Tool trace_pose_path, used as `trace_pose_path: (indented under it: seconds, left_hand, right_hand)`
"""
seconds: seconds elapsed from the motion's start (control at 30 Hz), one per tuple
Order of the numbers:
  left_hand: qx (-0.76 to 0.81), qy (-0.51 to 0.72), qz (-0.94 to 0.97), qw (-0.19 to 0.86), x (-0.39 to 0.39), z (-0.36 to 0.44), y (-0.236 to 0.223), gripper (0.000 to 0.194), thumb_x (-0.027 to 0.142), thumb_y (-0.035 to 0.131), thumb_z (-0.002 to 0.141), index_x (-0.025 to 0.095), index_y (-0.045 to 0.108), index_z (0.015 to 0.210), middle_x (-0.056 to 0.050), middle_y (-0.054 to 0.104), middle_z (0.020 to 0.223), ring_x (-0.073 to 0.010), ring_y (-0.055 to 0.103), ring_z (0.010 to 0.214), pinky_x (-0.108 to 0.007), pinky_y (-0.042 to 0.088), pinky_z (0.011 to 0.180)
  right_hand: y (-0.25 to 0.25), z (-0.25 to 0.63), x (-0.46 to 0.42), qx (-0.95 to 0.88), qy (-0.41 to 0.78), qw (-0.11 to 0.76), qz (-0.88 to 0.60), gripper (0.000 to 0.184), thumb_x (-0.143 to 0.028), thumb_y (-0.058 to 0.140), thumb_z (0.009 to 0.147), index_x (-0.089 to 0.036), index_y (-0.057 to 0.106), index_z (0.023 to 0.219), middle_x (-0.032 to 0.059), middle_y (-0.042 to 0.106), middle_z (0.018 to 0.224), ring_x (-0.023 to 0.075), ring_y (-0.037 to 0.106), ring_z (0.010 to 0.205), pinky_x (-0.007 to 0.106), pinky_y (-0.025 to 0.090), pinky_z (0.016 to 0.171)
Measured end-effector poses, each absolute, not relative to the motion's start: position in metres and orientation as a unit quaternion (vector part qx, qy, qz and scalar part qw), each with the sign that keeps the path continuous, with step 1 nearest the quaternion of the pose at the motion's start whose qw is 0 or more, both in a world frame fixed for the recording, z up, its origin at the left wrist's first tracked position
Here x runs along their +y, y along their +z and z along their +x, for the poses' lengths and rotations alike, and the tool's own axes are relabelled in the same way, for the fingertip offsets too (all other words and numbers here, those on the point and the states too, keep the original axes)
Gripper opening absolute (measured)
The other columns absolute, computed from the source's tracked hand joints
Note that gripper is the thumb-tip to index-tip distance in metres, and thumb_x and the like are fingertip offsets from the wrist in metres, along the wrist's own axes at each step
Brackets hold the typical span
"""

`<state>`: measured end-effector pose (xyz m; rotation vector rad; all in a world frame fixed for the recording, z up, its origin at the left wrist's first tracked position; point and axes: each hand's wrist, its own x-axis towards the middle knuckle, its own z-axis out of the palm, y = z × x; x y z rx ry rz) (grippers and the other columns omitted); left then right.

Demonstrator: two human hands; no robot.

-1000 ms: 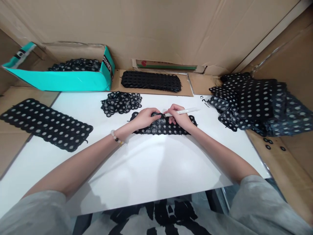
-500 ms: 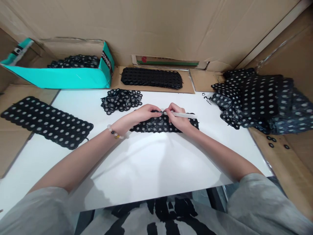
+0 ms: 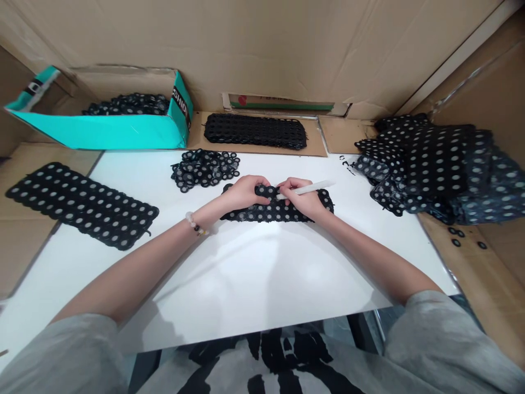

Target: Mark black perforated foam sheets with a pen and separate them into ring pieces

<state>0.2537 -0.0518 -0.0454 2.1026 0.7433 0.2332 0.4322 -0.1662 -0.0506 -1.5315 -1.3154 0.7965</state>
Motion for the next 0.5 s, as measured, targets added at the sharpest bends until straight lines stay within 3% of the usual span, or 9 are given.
trace_pose_path:
  seconds: [0.27,0.4,0.5]
  left_hand:
    - [0.302,0.098,0.791,0.523,-0.05,0.253,-0.042,0.064,0.025,0.081,0.066,0.018,0.067,0.128,-0.011,0.068,0.137,-0.0292,0.063,0.124,-0.038,0.045,0.108]
    - [0.264,0.066,0.792,0.546,-0.044,0.251,-0.042,0.061,0.031,0.08,0.071,0.018,0.067,0.129,-0.008,0.073,0.127,-0.0255,0.067,0.117,-0.033,0.048,0.104]
    - [0.226,0.045,0.834,0.502,-0.044,0.25,-0.04,0.059,0.033,0.077,0.076,0.02,0.065,0.132,-0.005,0.073,0.127,-0.0228,0.067,0.115,-0.032,0.047,0.104]
  right_hand:
    - [-0.055,0.426,-0.17,-0.612,0.238,0.424,-0.624,0.021,-0.033,0.057,0.088,-0.023,0.051,0.07,0.0028,0.073,0.083,0.019,0.064,0.077,0.031,0.045,0.071]
    - [-0.054,0.421,-0.171,-0.624,0.213,0.403,-0.635,0.022,-0.033,0.055,0.09,-0.023,0.051,0.071,0.0023,0.069,0.076,0.0182,0.061,0.071,0.03,0.041,0.067]
    - [-0.046,0.424,-0.169,-0.618,0.23,0.389,-0.644,0.022,-0.032,0.055,0.089,-0.022,0.052,0.068,0.0011,0.065,0.068,0.0168,0.059,0.066,0.029,0.041,0.065]
